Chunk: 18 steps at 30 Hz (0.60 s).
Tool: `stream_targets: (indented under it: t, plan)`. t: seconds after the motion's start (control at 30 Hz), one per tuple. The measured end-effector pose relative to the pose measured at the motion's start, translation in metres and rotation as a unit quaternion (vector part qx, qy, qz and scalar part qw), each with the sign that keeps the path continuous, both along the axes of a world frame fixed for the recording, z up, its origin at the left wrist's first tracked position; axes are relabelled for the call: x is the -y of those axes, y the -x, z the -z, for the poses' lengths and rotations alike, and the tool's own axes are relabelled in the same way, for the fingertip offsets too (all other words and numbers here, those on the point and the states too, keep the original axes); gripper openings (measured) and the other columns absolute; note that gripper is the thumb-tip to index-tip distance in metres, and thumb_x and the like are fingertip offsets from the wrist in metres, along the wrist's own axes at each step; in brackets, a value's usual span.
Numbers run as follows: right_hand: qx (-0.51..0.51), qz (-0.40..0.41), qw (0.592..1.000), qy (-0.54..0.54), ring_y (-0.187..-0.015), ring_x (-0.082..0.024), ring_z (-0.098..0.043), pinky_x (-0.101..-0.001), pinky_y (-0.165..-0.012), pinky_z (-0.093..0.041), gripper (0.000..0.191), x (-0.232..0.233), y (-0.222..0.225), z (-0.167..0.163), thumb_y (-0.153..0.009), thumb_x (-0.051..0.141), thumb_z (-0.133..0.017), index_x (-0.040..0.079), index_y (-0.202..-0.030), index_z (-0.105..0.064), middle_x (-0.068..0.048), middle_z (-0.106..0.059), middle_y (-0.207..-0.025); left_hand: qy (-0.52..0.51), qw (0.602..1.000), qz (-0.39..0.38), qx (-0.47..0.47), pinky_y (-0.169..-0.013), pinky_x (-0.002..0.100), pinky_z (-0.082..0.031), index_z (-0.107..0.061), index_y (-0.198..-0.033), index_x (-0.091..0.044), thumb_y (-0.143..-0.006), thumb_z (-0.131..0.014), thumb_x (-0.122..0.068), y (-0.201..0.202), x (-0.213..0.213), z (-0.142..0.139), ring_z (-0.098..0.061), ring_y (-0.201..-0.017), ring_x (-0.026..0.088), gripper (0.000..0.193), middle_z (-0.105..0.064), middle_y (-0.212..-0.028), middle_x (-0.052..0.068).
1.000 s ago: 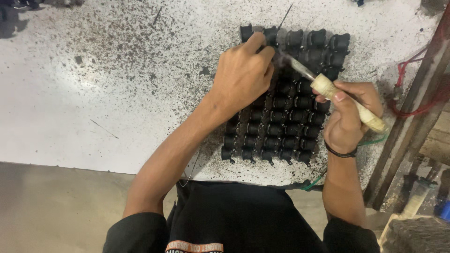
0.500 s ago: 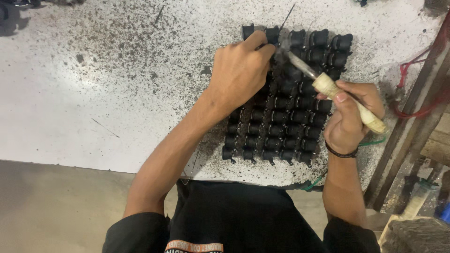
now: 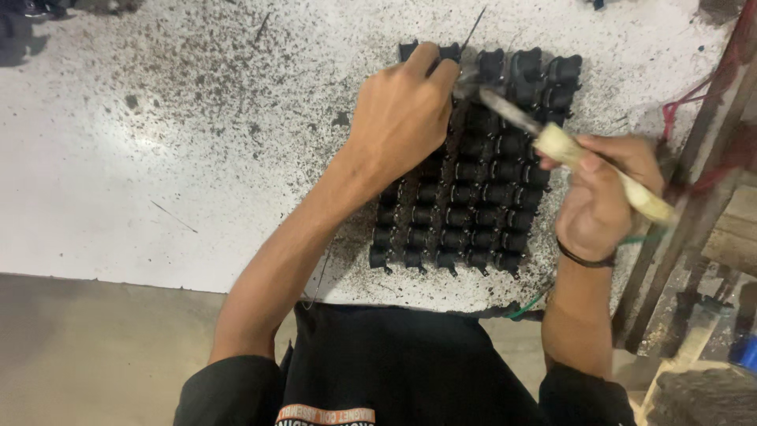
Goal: The person works through a grid of black plastic coil components on a workbench, holding each part steady with one hand while applying a heated soldering iron to it with the other, producing smoke as the iron contacts the parts. They move sequentially across the grid, touching each component in turn.
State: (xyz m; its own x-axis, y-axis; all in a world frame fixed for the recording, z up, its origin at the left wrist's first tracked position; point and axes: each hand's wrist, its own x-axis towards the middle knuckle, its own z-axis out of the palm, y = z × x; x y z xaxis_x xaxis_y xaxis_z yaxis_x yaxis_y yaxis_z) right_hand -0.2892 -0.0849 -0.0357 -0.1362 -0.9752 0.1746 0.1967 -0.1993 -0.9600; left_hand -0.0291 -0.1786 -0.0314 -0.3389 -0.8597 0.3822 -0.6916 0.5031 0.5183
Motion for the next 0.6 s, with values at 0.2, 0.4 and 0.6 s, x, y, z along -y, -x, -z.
stream_targets:
  t: [0.2,0.4,0.6]
  plan:
    - [-0.067,0.037,0.997,0.032,-0.079,-0.029,-0.072,-0.0389,-0.071,-0.062,0.018,-0.019,-0.002,0.01,-0.101,0.008,-0.066,-0.008,-0.11,-0.064,-0.02,-0.069,-0.102,-0.008,1.0,-0.007,-0.022,-0.049,0.033,-0.054,-0.071,-0.104,-0.002,-0.09,-0.068,0.002,-0.013,-0.031,-0.005,-0.071,-0.073,0.023,0.014,-0.059,-0.101,0.01]
    - [-0.066,0.039,0.996,-0.043,-0.08,-0.028,-0.071,-0.0336,-0.074,-0.057,0.017,-0.032,-0.004,0.023,-0.105,0.007,-0.067,-0.01,-0.109,-0.064,-0.02,-0.069,-0.1,-0.016,1.0,-0.014,-0.002,-0.051,0.034,-0.055,-0.075,-0.106,-0.007,-0.087,-0.067,0.001,-0.006,-0.038,0.015,-0.072,-0.075,0.021,0.022,-0.062,-0.101,0.006]
    - [-0.057,0.02,0.997,-0.047,-0.082,-0.03,-0.071,-0.0368,-0.077,-0.061,0.015,-0.03,-0.007,0.019,-0.105,0.005,-0.066,-0.009,-0.108,-0.063,-0.02,-0.067,-0.101,-0.031,0.999,0.012,0.029,-0.055,0.037,-0.057,-0.072,-0.1,-0.003,-0.085,-0.068,-0.002,0.001,-0.033,0.014,-0.072,-0.076,0.025,0.016,-0.06,-0.099,0.011]
